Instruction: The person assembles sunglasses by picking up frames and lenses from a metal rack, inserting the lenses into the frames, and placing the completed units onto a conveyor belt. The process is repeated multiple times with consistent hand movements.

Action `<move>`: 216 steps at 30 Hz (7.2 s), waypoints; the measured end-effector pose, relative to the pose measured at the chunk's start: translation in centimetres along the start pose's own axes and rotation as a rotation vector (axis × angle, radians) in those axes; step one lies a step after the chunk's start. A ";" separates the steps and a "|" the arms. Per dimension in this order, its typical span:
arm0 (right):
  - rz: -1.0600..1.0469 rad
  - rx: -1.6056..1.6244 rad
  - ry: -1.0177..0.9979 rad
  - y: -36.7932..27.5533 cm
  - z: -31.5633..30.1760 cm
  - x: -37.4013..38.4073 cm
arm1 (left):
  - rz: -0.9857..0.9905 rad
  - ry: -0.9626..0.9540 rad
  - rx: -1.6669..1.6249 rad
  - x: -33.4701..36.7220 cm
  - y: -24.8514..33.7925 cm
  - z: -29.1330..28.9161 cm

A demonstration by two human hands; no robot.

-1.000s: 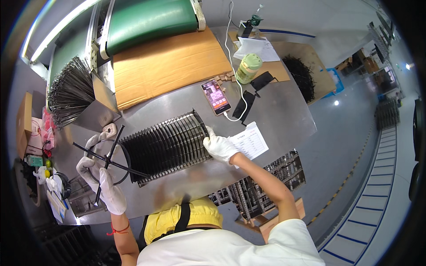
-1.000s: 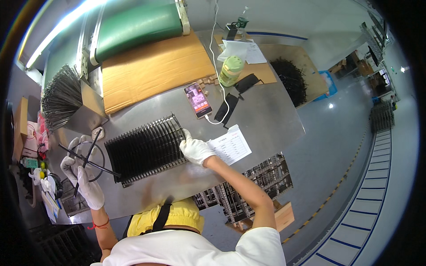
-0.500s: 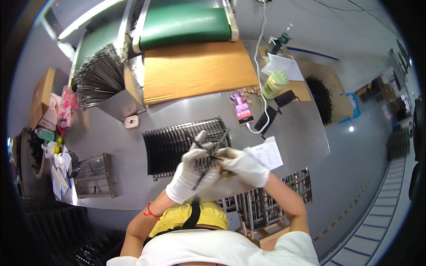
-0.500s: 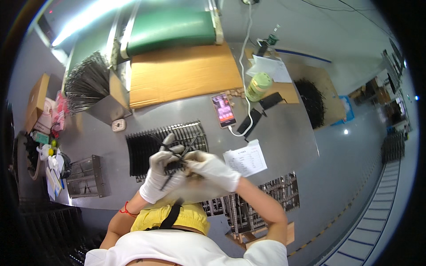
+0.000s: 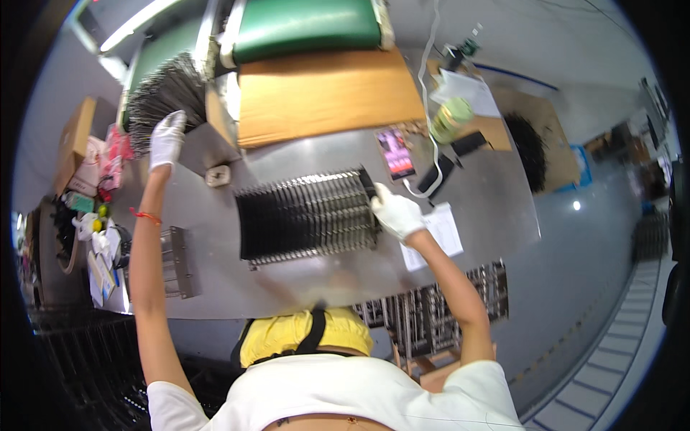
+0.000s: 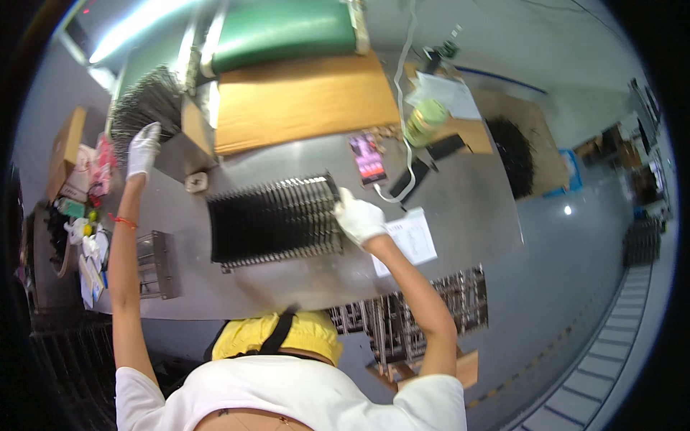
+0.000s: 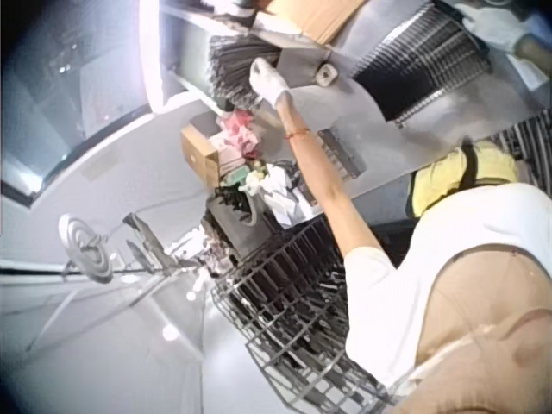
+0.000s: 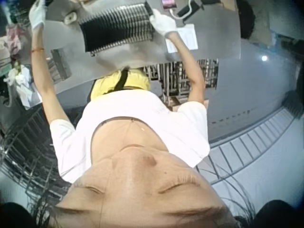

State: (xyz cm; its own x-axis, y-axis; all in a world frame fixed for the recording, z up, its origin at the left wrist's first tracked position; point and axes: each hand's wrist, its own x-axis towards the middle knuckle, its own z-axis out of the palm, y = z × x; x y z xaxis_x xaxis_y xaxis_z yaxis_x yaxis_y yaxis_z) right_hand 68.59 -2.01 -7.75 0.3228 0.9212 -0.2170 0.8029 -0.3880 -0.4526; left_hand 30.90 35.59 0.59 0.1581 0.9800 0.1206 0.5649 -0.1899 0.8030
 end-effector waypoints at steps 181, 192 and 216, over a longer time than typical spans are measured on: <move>-0.944 -0.438 -0.186 -20.9 7.2 8.5 | -0.081 -0.097 -1.163 -12.2 -13.1 7.1; -0.959 -0.403 -0.179 -21.3 7.3 8.8 | -0.657 -0.111 -0.956 -18.4 -11.7 16.4; -0.436 -0.074 -0.327 -7.3 -0.6 4.6 | -0.069 -0.152 -0.179 -17.9 -15.6 17.9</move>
State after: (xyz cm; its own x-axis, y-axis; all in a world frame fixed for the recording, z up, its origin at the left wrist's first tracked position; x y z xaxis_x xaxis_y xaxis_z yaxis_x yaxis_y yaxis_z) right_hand 64.54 5.05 -4.95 -0.2112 0.9348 -0.2856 0.8641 0.0420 -0.5016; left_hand 33.76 20.01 -24.58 0.2512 0.9678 -0.0166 0.4287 -0.0958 0.8984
